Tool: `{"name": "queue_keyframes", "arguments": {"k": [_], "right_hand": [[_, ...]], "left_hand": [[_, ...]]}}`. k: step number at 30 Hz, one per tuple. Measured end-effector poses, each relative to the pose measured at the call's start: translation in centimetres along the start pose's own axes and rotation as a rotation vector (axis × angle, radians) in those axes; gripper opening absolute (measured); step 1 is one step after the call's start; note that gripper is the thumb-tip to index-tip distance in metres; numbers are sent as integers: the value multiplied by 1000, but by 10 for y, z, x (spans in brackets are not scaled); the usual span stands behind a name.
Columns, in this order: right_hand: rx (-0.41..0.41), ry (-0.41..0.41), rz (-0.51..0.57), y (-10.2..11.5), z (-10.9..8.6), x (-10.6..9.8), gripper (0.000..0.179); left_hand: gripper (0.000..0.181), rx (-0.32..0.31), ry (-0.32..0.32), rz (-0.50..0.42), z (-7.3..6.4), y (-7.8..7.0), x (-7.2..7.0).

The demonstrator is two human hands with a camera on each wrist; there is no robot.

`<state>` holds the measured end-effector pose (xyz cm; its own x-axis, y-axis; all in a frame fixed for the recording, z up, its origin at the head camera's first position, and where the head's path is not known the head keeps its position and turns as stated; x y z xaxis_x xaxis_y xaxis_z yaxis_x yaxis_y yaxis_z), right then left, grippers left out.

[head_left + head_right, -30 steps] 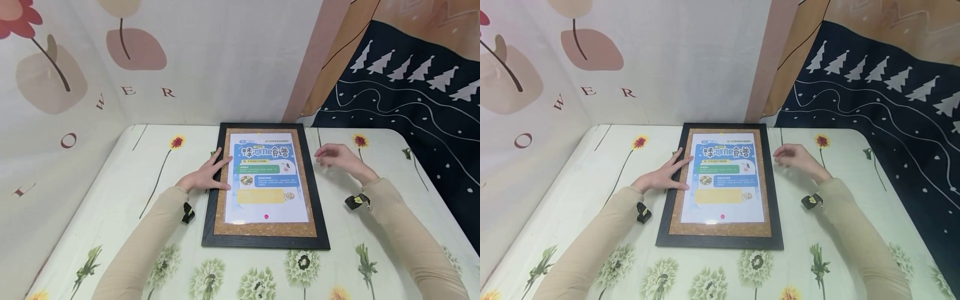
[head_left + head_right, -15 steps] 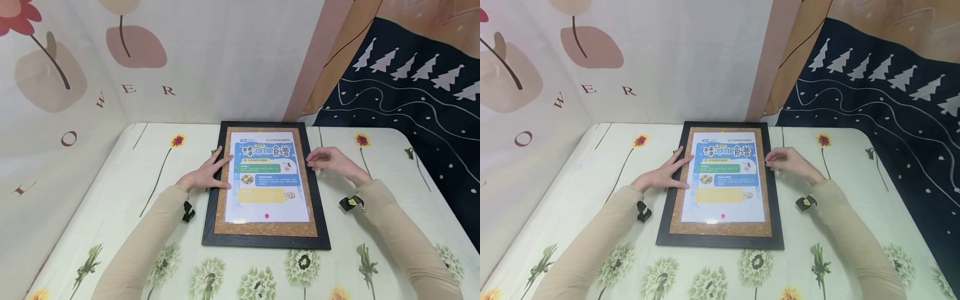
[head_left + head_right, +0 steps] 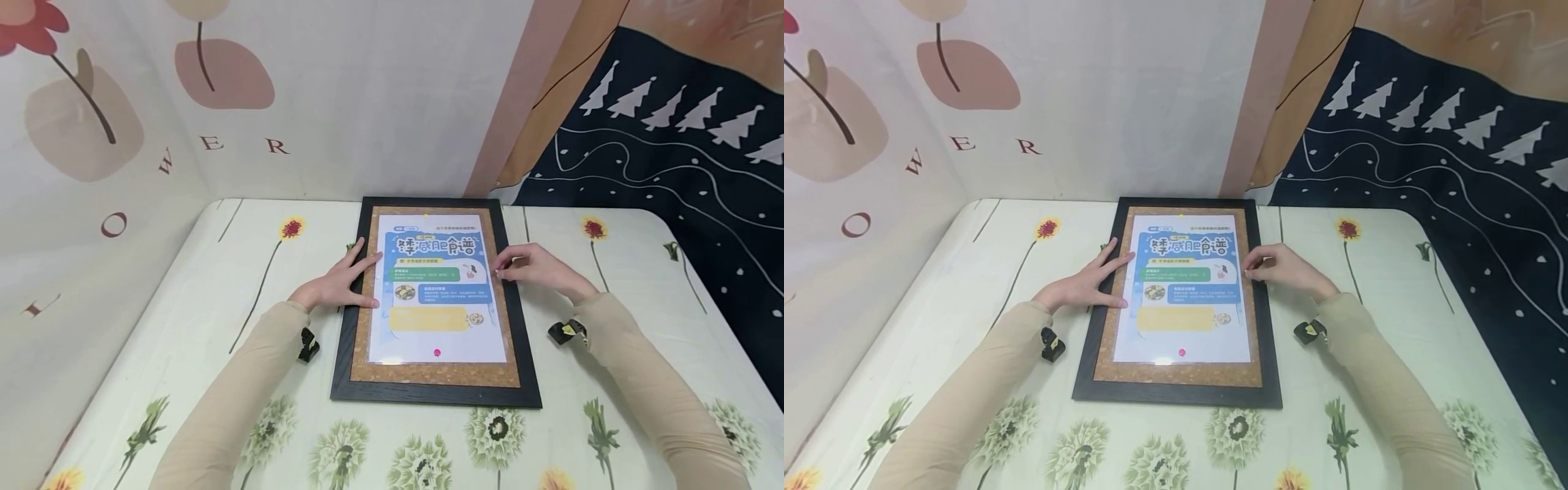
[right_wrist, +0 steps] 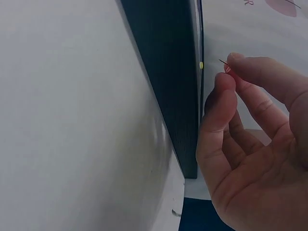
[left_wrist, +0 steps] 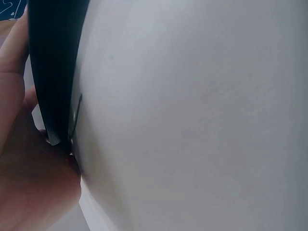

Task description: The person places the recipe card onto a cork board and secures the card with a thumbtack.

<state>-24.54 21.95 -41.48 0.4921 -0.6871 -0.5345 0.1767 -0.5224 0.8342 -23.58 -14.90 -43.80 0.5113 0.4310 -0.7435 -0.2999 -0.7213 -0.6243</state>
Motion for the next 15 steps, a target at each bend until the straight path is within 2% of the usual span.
{"name": "queue_keyframes", "arguments": {"k": [9, 15], "right_hand": [[-71, 17, -43, 3, 2, 5, 13], [-81, 13, -79, 4, 4, 8, 11]], "left_hand": [[100, -5, 3, 6, 0, -2, 0], [100, -14, 4, 5, -1, -1, -1]]}}
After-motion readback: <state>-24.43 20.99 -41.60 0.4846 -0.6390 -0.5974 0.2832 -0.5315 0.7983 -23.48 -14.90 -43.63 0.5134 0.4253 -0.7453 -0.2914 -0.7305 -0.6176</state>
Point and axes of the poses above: each hand's wrist, its own z-axis towards the middle knuckle, its own x-axis out of the palm, y = z × x, the point moved 4 cm from there along z, towards the middle knuckle, and after that the axes turned 3 degrees about -x, right-handed, at the moved point
